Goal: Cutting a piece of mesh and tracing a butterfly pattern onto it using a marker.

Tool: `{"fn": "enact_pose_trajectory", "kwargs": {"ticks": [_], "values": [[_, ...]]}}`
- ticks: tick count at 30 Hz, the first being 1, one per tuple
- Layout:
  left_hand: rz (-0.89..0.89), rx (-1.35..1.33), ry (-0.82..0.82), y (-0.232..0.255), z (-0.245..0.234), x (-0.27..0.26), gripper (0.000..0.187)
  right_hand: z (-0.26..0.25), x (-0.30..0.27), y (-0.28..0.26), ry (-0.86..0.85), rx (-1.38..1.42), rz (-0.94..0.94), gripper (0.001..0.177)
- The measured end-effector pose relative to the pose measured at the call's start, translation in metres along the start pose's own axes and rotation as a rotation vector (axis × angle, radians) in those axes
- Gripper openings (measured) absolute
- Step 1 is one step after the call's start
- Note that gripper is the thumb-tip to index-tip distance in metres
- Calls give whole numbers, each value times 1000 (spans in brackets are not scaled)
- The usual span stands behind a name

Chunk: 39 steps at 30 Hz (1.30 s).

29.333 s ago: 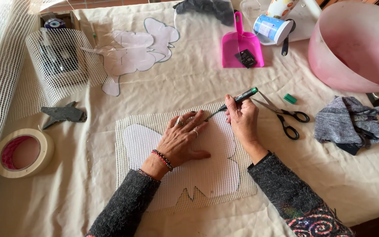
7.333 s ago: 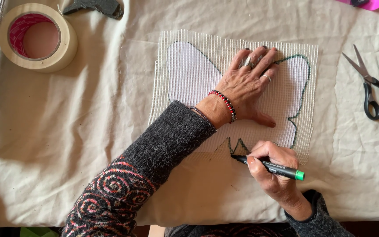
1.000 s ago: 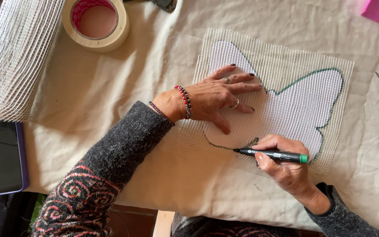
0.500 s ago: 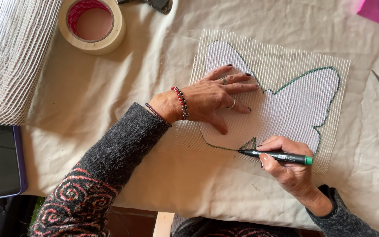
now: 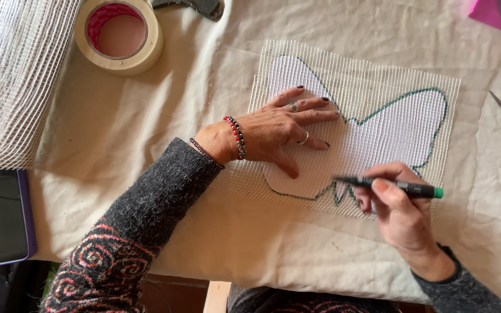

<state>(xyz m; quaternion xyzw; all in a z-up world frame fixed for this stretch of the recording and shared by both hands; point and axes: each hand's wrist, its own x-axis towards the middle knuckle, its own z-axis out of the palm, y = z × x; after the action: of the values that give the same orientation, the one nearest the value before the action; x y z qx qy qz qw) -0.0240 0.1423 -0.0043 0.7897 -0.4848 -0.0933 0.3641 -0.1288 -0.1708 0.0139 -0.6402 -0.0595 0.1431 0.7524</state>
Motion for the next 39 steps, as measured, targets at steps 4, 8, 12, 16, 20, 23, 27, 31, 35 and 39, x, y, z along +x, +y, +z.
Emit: {"fn": "enact_pose_trajectory", "kwargs": {"ticks": [4, 8, 12, 16, 20, 23, 27, 31, 35, 39], "values": [[-16, 1, 19, 1, 2, 1, 69, 44, 32, -47, -143, -462, -169, 22], [-11, 11, 2, 2, -3, 2, 68, 49, 42, -48, -316, -1040, -417, 38], [-29, 77, -11, 6, -3, 3, 67, 59, 41, -54, -266, -1270, -391, 56], [-123, 251, 45, 48, 26, 14, 77, 52, 38, -49, -227, -1316, -352, 59], [-509, 633, 113, 127, 65, 18, 59, 55, 40, -54, -296, -1384, -364, 58], [-700, 808, 124, 160, 74, 28, 55, 63, 42, -63, -324, -1323, -423, 56], [-876, 776, 210, 175, 75, 43, 54, 48, 52, -67, -385, -1257, -272, 53], [-959, 751, 200, 176, 80, 55, 53, 45, 77, -82, -456, -1087, -104, 44], [-990, 791, 150, 176, 87, 57, 56, 51, 103, -68, -513, -676, -26, 41], [-912, 735, 61, 171, 105, 59, 57, 94, 141, -58, -910, -381, 78, 22]]}}
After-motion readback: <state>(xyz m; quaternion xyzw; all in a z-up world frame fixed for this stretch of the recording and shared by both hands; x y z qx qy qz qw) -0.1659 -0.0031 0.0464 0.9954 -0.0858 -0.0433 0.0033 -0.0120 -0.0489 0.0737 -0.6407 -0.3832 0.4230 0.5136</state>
